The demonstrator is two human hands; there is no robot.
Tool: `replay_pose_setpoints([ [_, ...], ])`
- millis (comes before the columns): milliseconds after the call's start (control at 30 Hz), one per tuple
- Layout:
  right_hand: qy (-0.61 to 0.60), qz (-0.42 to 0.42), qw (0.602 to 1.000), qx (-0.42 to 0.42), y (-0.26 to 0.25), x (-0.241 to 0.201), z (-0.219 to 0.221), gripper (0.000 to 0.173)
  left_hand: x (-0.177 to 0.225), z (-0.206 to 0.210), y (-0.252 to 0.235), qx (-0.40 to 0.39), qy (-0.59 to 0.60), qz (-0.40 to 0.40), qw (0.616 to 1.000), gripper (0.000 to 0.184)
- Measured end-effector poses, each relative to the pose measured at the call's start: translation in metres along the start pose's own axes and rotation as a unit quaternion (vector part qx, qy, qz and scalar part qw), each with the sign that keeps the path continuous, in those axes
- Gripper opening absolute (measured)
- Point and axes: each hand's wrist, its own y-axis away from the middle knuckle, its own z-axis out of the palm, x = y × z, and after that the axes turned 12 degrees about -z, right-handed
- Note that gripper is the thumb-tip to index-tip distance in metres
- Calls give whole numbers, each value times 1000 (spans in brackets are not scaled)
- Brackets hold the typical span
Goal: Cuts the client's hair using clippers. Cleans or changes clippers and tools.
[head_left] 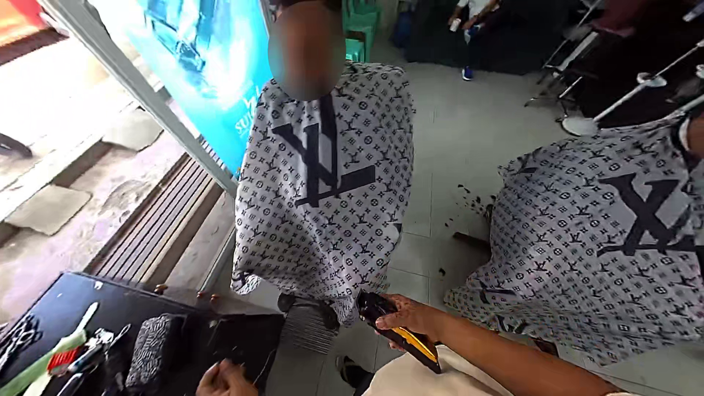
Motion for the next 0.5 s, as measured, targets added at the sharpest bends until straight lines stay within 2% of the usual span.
replay_pose_setpoints([
  [67, -10, -9, 1000, 26, 14, -5, -39, 48, 64, 84, 34, -146, 11, -23, 989, 41],
  [167, -10, -32, 997, 67, 36, -18, -110, 50, 134, 204, 88, -296, 1, 25, 955, 35],
  [267, -5, -72, 993, 92, 59, -43, -194, 52, 195, 308, 141, -373, 27, 27, 927, 32],
  [367, -30, -80, 993, 85, 76, -74, -269, 53, 250, 385, 182, -438, 70, -37, 895, 31],
  [500, 97, -111, 984, 102, 77, -128, -349, 71, 306, 465, 216, -489, 87, -58, 866, 30],
])
